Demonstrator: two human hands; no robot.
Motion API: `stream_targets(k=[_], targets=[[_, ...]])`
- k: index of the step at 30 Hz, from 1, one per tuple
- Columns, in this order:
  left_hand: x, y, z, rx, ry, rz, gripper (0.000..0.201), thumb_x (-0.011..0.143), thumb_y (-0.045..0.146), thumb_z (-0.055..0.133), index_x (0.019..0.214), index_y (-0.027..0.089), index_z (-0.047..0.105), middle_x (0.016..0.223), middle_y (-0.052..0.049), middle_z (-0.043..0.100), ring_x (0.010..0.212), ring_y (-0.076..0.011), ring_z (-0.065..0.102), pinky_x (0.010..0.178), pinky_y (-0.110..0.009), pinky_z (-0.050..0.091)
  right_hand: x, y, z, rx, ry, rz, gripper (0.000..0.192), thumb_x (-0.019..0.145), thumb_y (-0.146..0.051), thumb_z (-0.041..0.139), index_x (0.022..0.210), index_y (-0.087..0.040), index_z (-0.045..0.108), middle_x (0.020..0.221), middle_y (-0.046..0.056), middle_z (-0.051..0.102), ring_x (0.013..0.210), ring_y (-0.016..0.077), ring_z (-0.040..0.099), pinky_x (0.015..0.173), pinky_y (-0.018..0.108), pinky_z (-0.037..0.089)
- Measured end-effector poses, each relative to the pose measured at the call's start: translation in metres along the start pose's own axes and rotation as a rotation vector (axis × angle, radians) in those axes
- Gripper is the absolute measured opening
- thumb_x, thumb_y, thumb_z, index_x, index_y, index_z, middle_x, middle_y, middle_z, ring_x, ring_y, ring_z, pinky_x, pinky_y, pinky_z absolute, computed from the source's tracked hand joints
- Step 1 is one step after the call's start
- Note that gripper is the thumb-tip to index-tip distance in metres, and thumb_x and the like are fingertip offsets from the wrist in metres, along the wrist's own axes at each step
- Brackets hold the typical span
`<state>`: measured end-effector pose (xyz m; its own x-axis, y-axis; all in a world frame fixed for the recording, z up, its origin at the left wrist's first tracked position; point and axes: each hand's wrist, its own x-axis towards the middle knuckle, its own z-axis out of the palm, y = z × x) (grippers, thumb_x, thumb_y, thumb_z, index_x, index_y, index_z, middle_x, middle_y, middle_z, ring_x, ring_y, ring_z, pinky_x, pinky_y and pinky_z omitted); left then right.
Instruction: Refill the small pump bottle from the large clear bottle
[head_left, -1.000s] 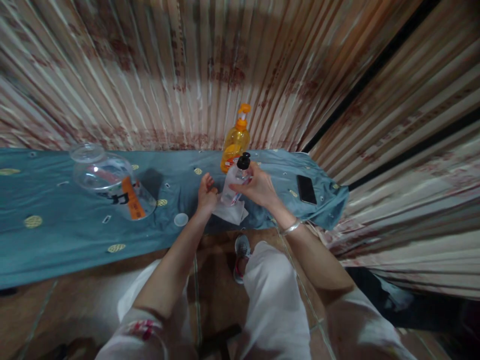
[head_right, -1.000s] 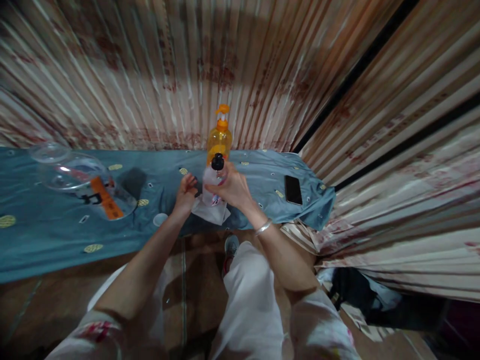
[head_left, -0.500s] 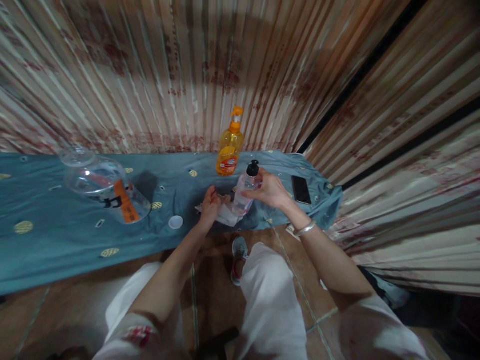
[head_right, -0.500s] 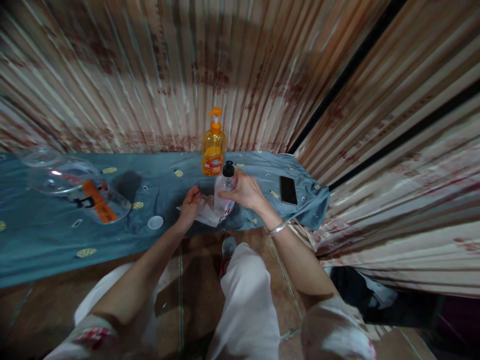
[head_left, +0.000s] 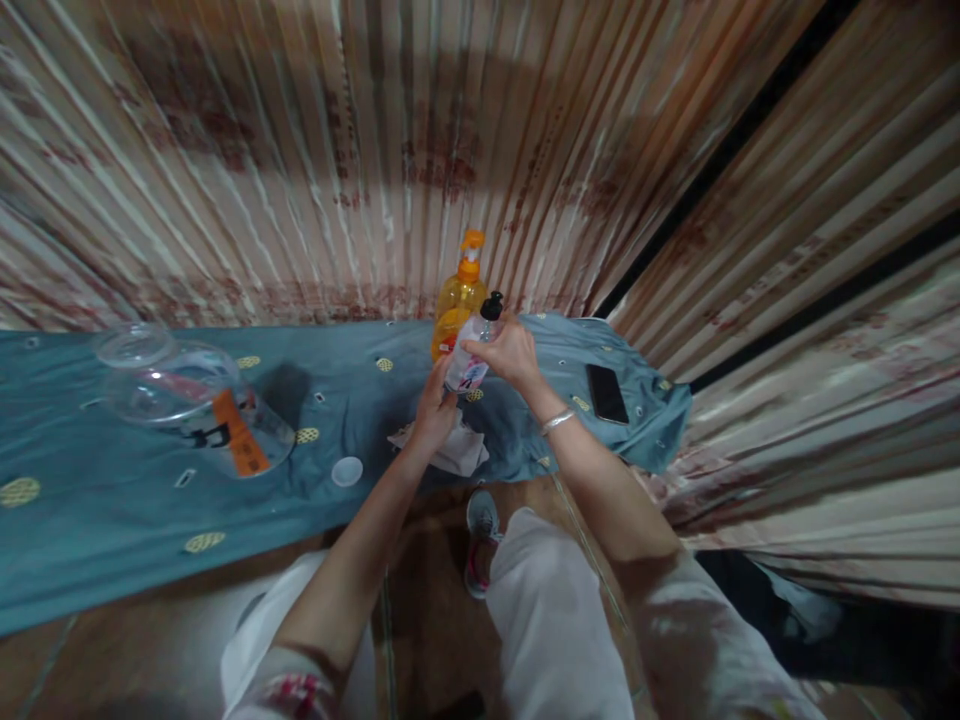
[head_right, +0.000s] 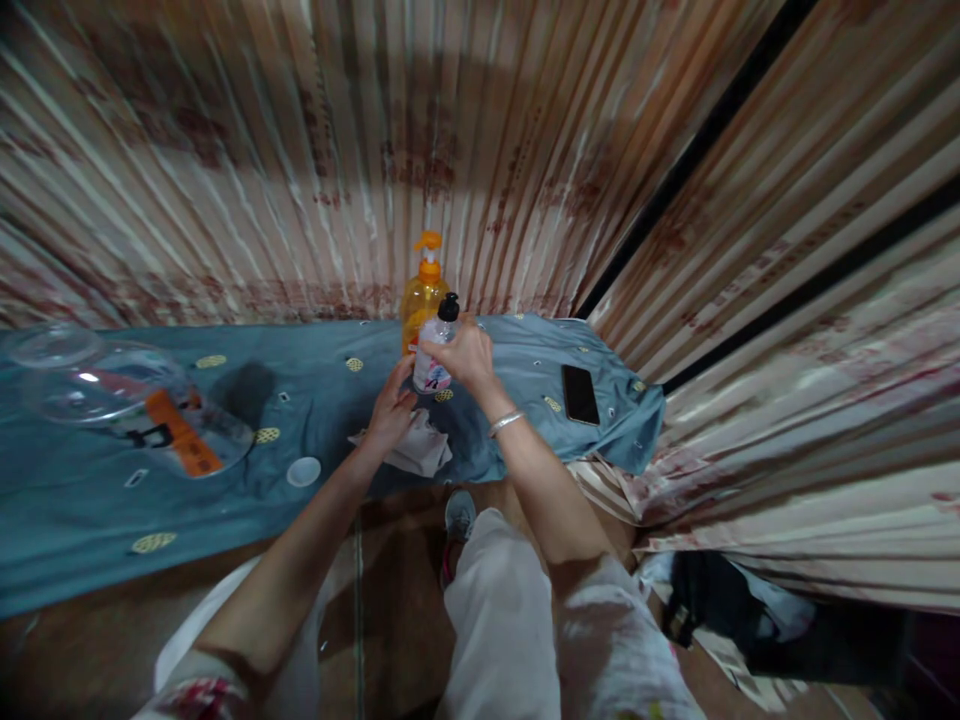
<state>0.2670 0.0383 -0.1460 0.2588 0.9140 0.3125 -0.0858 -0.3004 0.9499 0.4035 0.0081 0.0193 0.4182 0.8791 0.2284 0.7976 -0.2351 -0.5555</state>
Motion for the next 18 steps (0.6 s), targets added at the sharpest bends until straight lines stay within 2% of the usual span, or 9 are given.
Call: stream_targets(k=[6,14,18], targets=[[0.013,-0.009,0.007,-0.027,-0.007,0.005,0.074,0.076,0.01,0.061,0.147,0.033,0.066,0.162,-0.005,0.063,0.158,-0.0303,0.049,0.132,-0.056,0.037,0.011,-0.002,0.015,-0.031,0.014,0.034,0.062,0.086,-0.044,0.084,0.137,-0.014,0.066,0.126,0.016,0.082,0.125,0.0343,0.077,0.101,0.039,0.059],[0.016,-0.016,0.01,-0.037,0.007,-0.025,0.077,0.071,0.008,0.062,0.145,0.029,0.066,0.161,-0.007,0.064,0.158,-0.0317,0.048,0.137,-0.058,0.027,0.012,0.003,0.03,-0.052,-0.016,0.049,0.08,0.089,-0.05,0.085,0.15,-0.009,0.055,0.127,0.022,0.081,0.131,0.0368,0.074,0.106,0.042,0.056],[0.015,-0.013,0.009,-0.039,-0.007,-0.04,0.08,0.07,0.006,0.062,0.146,0.031,0.066,0.162,-0.006,0.062,0.161,-0.0315,0.045,0.138,-0.058,0.024,0.011,0.008,0.034,-0.013,0.001,-0.01,0.078,0.087,-0.046,0.09,0.149,-0.011,0.056,0.144,0.026,0.072,0.141,0.0368,0.068,0.113,0.043,0.053]])
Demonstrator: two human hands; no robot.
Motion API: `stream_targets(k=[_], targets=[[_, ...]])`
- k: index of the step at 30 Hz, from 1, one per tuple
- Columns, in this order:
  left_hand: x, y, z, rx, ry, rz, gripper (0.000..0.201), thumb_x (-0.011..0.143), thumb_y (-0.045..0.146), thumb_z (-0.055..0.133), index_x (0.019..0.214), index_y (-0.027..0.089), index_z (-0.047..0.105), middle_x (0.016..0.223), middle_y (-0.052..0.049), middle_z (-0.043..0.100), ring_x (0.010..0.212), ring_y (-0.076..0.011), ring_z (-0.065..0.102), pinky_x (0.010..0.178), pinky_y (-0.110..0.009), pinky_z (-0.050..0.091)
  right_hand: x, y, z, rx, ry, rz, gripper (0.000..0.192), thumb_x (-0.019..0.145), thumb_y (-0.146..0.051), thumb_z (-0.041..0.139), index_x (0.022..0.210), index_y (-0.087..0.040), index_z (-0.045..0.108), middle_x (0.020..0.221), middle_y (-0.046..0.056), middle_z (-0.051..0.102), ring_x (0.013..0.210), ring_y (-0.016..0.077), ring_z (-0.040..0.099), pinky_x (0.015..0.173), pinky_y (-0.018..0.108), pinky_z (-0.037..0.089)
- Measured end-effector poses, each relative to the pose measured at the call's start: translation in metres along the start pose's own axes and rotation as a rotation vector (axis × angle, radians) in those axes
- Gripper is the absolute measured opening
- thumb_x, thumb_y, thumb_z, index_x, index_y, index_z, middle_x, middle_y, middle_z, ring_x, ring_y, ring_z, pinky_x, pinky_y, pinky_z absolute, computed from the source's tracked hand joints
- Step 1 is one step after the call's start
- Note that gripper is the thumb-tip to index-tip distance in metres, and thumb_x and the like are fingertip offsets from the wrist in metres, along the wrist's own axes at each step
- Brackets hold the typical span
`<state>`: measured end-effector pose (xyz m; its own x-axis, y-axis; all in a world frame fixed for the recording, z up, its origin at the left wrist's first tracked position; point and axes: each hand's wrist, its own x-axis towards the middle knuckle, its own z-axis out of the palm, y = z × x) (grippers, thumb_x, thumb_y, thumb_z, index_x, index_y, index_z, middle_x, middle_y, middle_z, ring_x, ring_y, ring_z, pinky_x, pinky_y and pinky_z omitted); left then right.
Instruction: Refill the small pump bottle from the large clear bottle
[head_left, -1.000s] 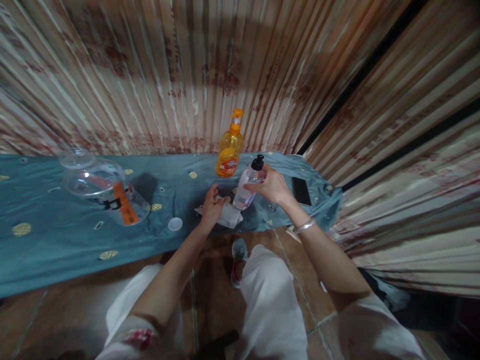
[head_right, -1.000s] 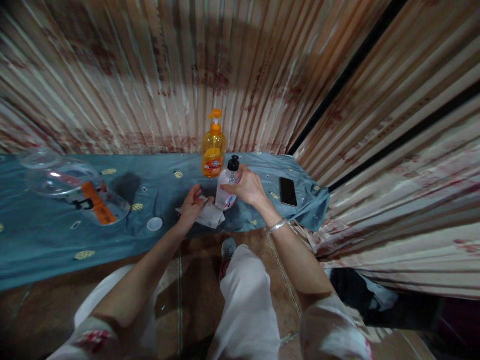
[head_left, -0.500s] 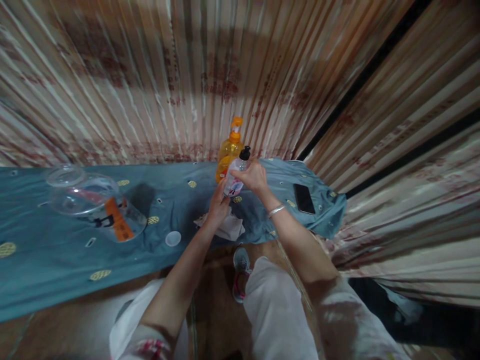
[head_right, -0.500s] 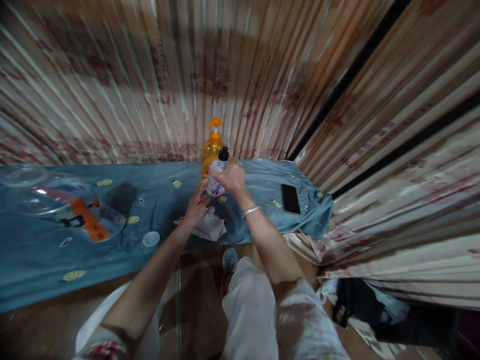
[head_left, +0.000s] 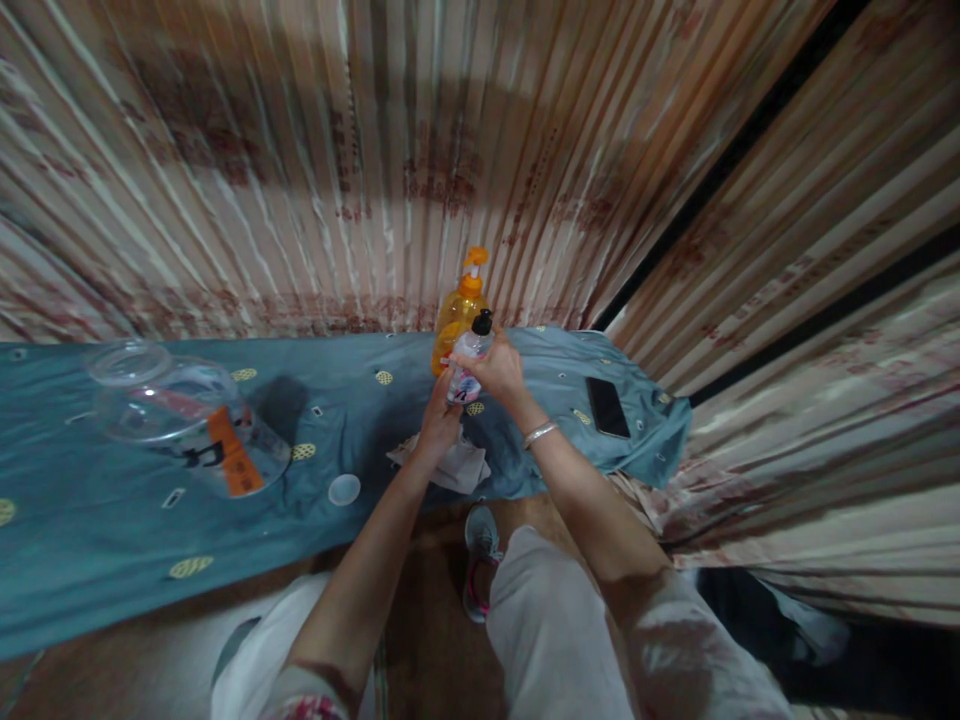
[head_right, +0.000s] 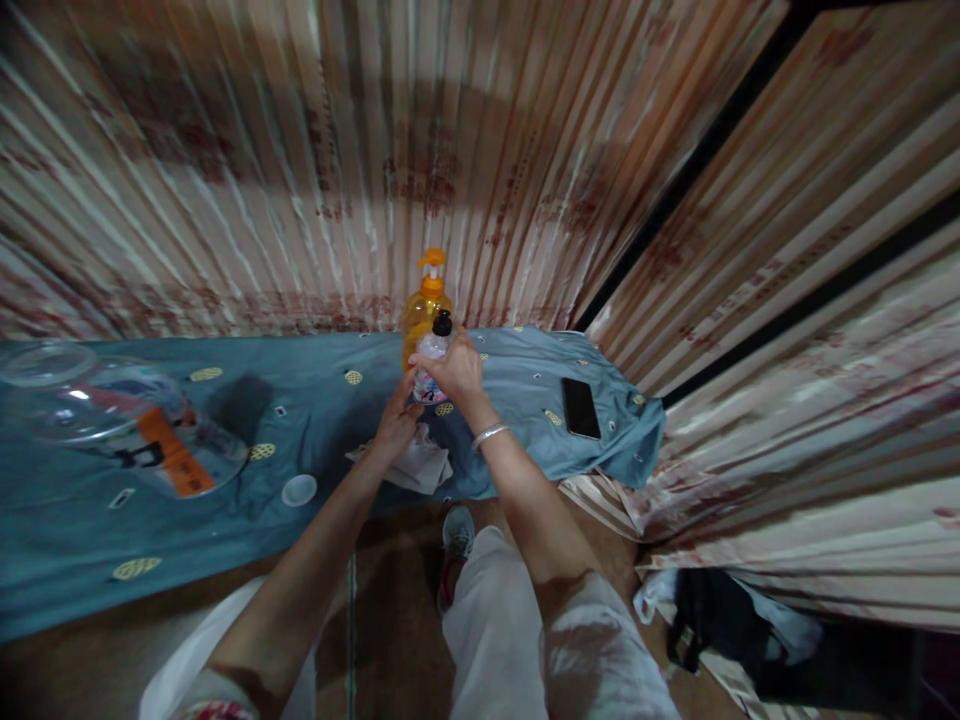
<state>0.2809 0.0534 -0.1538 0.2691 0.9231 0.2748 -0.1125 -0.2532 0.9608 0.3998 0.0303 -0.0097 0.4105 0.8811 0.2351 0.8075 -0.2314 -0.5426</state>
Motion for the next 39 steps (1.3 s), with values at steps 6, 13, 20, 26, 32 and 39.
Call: stream_targets(k=[6,13,20,26,32,39], targets=[[-0.004,0.012,-0.003,0.007,-0.022,-0.011,0.082,0.072,0.007,0.062,0.152,0.027,0.061,0.164,-0.007,0.06,0.164,-0.031,0.04,0.138,-0.056,0.021,-0.003,0.002,0.0,0.03,-0.001,-0.025,0.081,0.083,-0.049,0.093,0.146,-0.012,0.059,0.154,0.027,0.065,0.144,0.0385,0.065,0.116,0.044,0.052],[-0.012,0.022,-0.005,0.035,-0.004,-0.047,0.078,0.075,0.012,0.066,0.151,0.027,0.062,0.164,-0.01,0.06,0.159,-0.0372,0.047,0.133,-0.061,0.033,-0.011,0.001,-0.002,0.047,-0.016,0.009,0.085,0.084,-0.041,0.092,0.151,-0.007,0.053,0.157,0.029,0.061,0.148,0.0391,0.062,0.119,0.043,0.051],[-0.029,0.033,-0.037,0.115,0.114,-0.044,0.073,0.084,0.019,0.069,0.155,0.031,0.056,0.16,-0.013,0.062,0.145,-0.0356,0.061,0.116,-0.058,0.053,-0.062,0.017,0.002,-0.017,0.026,-0.078,0.073,0.099,-0.032,0.07,0.161,-0.006,0.044,0.166,0.028,0.053,0.156,0.0319,0.054,0.126,0.044,0.045],[-0.059,0.072,-0.087,0.282,0.206,0.095,0.074,0.085,0.025,0.071,0.157,0.026,0.052,0.169,-0.017,0.05,0.159,-0.0354,0.047,0.128,-0.059,0.04,-0.124,0.009,0.023,-0.185,-0.403,-0.148,0.083,0.096,-0.042,0.078,0.165,-0.013,0.043,0.168,0.024,0.051,0.155,0.034,0.053,0.122,0.043,0.047],[-0.088,0.122,-0.144,0.641,0.276,0.415,0.089,0.09,0.042,0.073,0.167,0.018,0.037,0.177,-0.023,0.035,0.17,-0.0394,0.024,0.137,-0.062,0.016,-0.143,-0.001,0.037,-0.279,-0.536,-0.123,0.07,0.102,-0.033,0.068,0.165,-0.016,0.045,0.176,0.024,0.039,0.159,0.038,0.046,0.122,0.052,0.047],[-0.109,0.134,-0.222,0.797,0.522,0.39,0.13,0.073,0.056,0.09,0.173,0.015,0.017,0.183,-0.027,0.015,0.173,-0.0413,0.004,0.138,-0.061,0.0,-0.132,0.001,0.046,-0.15,-0.458,-0.064,0.037,0.097,-0.005,0.054,0.125,-0.009,0.076,0.141,0.025,0.072,0.137,0.0321,0.067,0.118,0.041,0.048]])
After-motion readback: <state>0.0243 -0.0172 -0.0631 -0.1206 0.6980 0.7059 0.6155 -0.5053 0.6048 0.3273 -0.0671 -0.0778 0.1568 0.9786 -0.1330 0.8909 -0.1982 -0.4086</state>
